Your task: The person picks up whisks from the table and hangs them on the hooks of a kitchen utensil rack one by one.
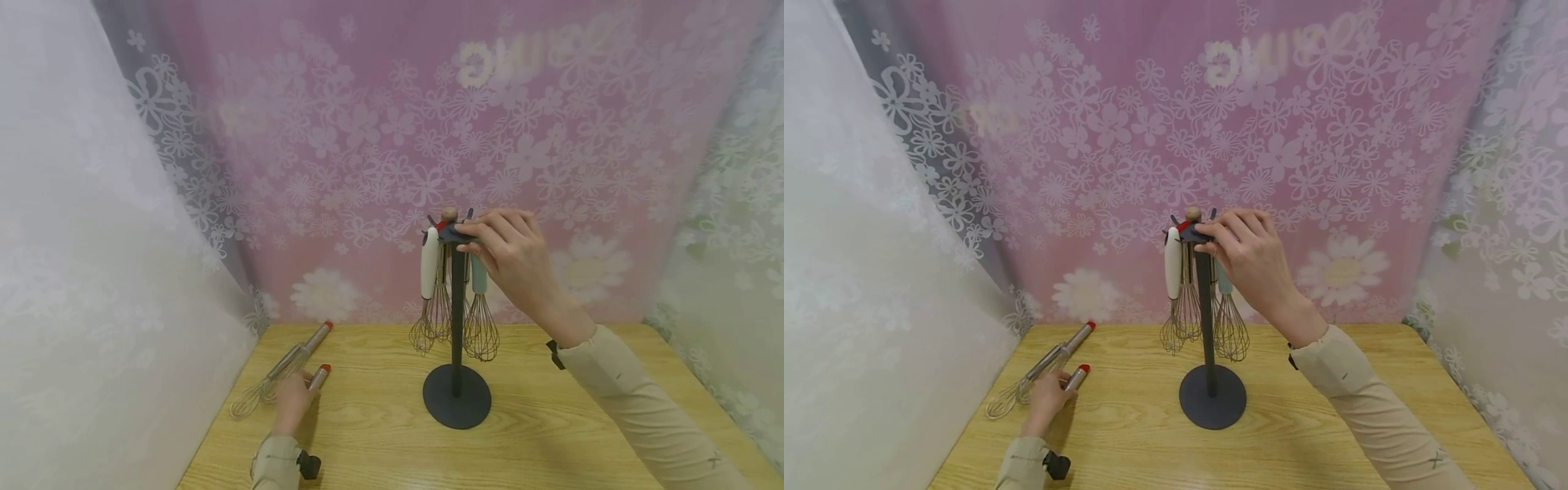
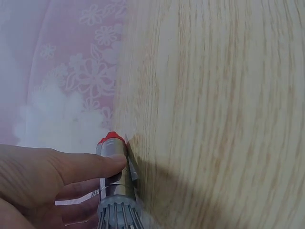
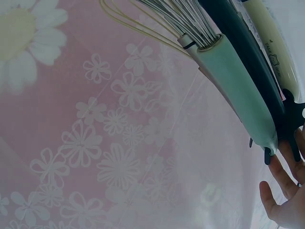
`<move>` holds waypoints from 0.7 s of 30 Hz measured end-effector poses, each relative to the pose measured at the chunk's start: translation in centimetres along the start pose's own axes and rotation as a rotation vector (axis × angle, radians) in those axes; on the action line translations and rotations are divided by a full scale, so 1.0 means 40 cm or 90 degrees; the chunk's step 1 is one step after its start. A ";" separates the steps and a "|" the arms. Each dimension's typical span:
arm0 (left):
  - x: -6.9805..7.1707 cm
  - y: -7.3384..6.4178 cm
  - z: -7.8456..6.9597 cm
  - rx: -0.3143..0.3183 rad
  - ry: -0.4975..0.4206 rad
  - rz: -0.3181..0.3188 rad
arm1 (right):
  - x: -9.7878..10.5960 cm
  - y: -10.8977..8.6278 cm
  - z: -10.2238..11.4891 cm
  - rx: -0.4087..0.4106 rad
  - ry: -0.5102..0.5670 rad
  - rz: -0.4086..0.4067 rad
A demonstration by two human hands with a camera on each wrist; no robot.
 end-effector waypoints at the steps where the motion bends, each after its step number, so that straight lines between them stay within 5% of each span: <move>1: 0.000 -0.001 -0.001 0.002 0.001 -0.001 | 0.000 0.000 0.000 -0.001 0.000 -0.001; 14: 0.007 -0.003 -0.007 -0.012 -0.001 -0.032 | 0.001 0.001 0.003 -0.006 0.009 -0.010; 21: 0.011 0.000 -0.031 -0.008 -0.056 -0.033 | -0.001 0.002 0.003 -0.006 0.005 -0.007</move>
Point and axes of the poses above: each hand's wrist, its own y-axis towards the middle knuckle, its own x-axis out of the back of the hand, z = x × y, the point moved 10 cm from there along y, towards the middle knuckle, and after that the axes turned 9 degrees about -z, right-handed, at the moved point
